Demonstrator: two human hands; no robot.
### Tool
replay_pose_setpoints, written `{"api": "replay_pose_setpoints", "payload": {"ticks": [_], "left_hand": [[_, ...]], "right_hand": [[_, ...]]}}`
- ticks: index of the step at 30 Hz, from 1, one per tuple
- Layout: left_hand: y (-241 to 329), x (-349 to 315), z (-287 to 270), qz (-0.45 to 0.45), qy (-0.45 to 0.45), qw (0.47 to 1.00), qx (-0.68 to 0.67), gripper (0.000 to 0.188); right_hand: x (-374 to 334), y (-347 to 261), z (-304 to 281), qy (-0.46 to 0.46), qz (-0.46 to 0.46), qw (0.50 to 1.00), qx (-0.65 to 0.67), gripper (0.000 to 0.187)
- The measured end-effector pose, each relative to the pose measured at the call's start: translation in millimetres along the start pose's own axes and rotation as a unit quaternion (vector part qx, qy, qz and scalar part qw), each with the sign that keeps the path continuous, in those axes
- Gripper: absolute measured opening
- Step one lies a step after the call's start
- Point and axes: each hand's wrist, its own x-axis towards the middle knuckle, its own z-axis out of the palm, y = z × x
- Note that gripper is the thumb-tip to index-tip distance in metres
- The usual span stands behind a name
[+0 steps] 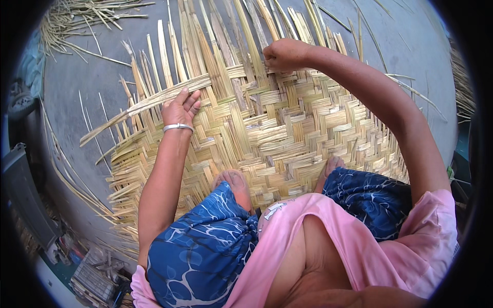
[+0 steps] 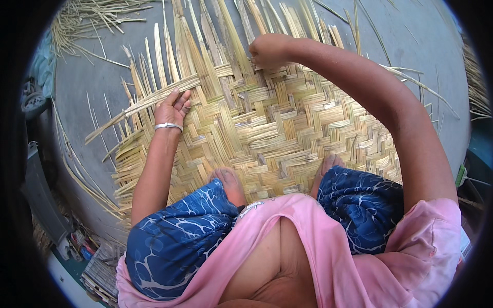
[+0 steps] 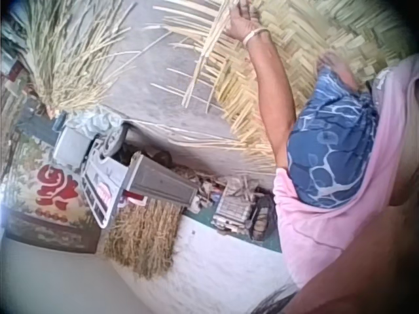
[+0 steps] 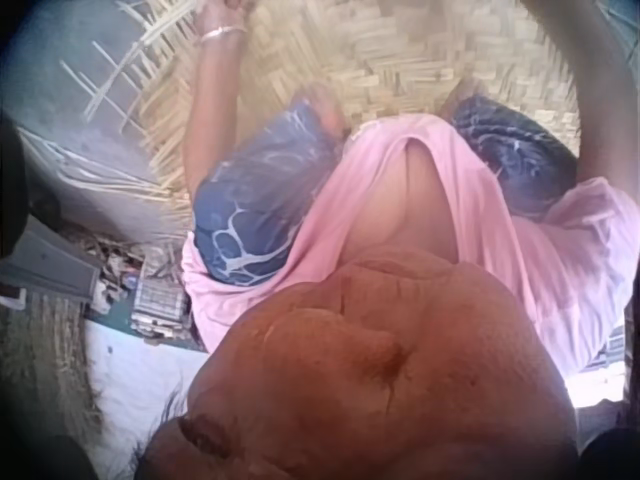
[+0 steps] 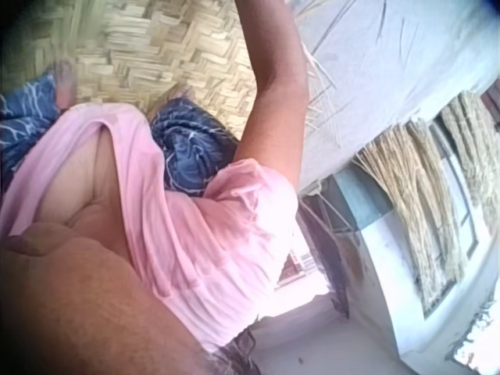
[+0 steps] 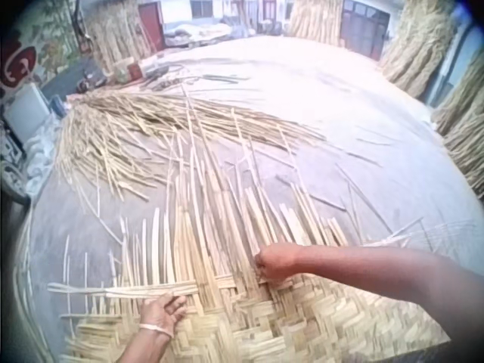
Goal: The person weaves a basket by hand using dried palm leaves. They interlace the leaves in a herringbone pattern, occasionally adjusting the strands to maintain tension and alignment.
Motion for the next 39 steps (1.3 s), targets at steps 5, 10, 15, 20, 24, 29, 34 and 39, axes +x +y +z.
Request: {"api": "replay_pose_setpoints", "payload": {"ticks": [5, 10, 15, 20, 24, 29, 34, 39], "left_hand": [[13, -4, -5, -0.119, -0.094, 0.976, 0.157, 0.021], [17, 1, 11, 0.418, -0.042, 0.775, 0.473, 0.014], [47, 17, 30, 0.332, -0.109, 0.558, 0.753, 0.023], [61, 47, 26, 0.180, -0.202, 0.629, 0.728, 0.021], [66, 50, 30, 0.259, -0.182, 0.631, 0.708, 0.021], [66, 43, 40, 0.311, -0.113, 0.575, 0.748, 0.022], [77, 55, 36, 0.303, -0.195, 0.543, 0.759, 0.030], [83, 65, 38, 0.248, -0.260, 0.559, 0.747, 0.029]], "right_hand": [[2, 11, 7, 0.033, 0.017, 0.999, -0.016, 0.032], [-4, 16, 17, 0.072, -0.008, 0.997, 0.020, 0.044], [-8, 20, 28, 0.119, 0.001, 0.993, 0.005, 0.038], [-5, 20, 35, 0.171, -0.007, 0.984, -0.047, 0.029], [2, 23, 34, 0.224, -0.005, 0.971, -0.082, 0.027], [11, 28, 30, 0.253, -0.001, 0.963, -0.092, 0.034], [10, 28, 29, 0.242, -0.002, 0.965, -0.098, 0.037], [13, 30, 29, 0.238, -0.011, 0.965, -0.110, 0.038]]}}
